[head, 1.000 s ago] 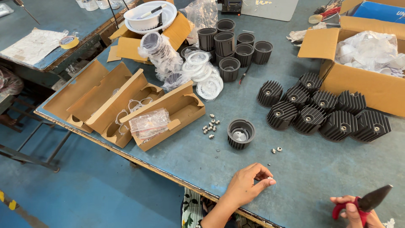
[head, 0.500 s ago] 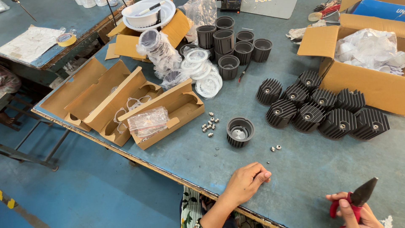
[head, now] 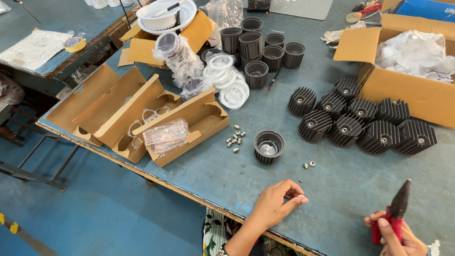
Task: The person assembles a black heat sink component by inserting small metal nuts into its base using red pliers. They then insert a black wire into the component and secure it by crimping the nut with the pliers. The assembly is performed one unit at a time on a blue workbench.
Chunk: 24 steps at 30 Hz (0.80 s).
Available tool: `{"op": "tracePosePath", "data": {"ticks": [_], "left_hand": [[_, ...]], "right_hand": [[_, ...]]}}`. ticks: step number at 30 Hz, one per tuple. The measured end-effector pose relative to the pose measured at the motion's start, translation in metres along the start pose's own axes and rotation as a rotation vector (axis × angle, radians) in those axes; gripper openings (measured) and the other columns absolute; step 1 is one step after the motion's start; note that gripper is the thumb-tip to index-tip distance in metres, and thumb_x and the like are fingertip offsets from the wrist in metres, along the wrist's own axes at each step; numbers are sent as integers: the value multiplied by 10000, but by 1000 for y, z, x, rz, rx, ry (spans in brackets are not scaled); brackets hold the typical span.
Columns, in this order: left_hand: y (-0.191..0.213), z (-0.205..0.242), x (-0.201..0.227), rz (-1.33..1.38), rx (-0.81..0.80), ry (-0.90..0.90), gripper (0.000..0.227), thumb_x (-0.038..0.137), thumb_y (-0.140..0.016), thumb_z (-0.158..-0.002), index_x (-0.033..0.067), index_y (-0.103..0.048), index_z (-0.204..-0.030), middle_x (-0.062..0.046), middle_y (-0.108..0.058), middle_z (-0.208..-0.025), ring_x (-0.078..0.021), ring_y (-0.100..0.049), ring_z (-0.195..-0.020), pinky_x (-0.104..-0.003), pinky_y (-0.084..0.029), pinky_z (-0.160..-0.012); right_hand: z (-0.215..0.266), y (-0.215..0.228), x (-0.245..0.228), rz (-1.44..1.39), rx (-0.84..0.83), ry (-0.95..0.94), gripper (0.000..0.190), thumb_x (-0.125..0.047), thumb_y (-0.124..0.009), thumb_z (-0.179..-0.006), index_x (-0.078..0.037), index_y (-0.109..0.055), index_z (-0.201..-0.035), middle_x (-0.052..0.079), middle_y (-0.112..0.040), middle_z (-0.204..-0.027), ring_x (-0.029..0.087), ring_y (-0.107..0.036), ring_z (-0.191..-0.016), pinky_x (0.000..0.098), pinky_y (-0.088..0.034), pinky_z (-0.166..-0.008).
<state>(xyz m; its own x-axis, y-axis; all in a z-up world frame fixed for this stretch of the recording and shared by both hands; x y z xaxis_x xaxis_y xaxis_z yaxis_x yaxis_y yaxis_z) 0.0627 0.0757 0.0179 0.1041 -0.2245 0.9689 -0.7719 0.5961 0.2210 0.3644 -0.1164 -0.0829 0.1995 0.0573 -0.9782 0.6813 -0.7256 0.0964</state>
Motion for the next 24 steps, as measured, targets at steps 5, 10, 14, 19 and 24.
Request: {"op": "tracePosePath", "data": {"ticks": [5, 10, 14, 19, 24], "left_hand": [[0, 2, 6, 0, -6, -50, 212, 239, -731, -944, 83, -695, -1083, -37, -682, -1007, -174, -719, -925, -304, -571, -827], [1, 0, 4, -3, 8, -57, 189, 163, -712, -952, 85, -725, -1124, -57, -665, -1031, -171, -690, -886, -300, -564, -797], [6, -15, -12, 212, 51, 36, 194, 104, -628, -980, 66, -713, -1151, -58, -654, -1038, -133, -692, -833, -267, -566, -744], [1, -14, -19, 287, 10, 36, 222, 96, -584, -1019, 66, -706, -1202, -59, -699, -1055, -122, -682, -811, -249, -566, -757], [-3, -10, -10, 89, -13, 2, 236, 86, -561, -1021, 80, -708, -1206, -53, -704, -1041, -135, -719, -830, -263, -555, -740]], "right_hand": [[-4, 3, 9, -186, 52, -100, 157, 7, -591, -1075, 145, -659, -1047, 230, -682, -983, 305, -701, -948, 444, -585, -908], [-7, 3, 15, -133, 11, -75, 191, 26, -589, -1080, 192, -647, -1005, 253, -682, -984, 321, -689, -895, 472, -565, -891], [-9, 4, 26, -148, 2, -12, 238, 18, -606, -1081, 186, -628, -914, 245, -697, -1003, 304, -704, -872, 461, -587, -884], [-17, 5, 39, -117, -40, -53, 174, -10, -581, -1048, 145, -646, -1092, 219, -710, -994, 302, -716, -916, 425, -577, -858], [-13, 3, 32, 10, -14, -149, 227, -25, -581, -1047, 162, -673, -1135, 230, -718, -999, 315, -721, -920, 439, -579, -860]]}}
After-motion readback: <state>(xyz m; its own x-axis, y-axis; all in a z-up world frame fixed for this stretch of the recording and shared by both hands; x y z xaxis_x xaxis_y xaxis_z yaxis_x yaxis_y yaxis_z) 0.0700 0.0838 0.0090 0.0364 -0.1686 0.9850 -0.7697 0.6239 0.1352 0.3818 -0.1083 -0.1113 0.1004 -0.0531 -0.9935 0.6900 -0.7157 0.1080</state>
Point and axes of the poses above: each hand's wrist, its own z-axis away from the middle knuckle, its own y-axis out of the back of the hand, x = y × z, the point moved 10 cm from there along -z, towards the middle knuckle
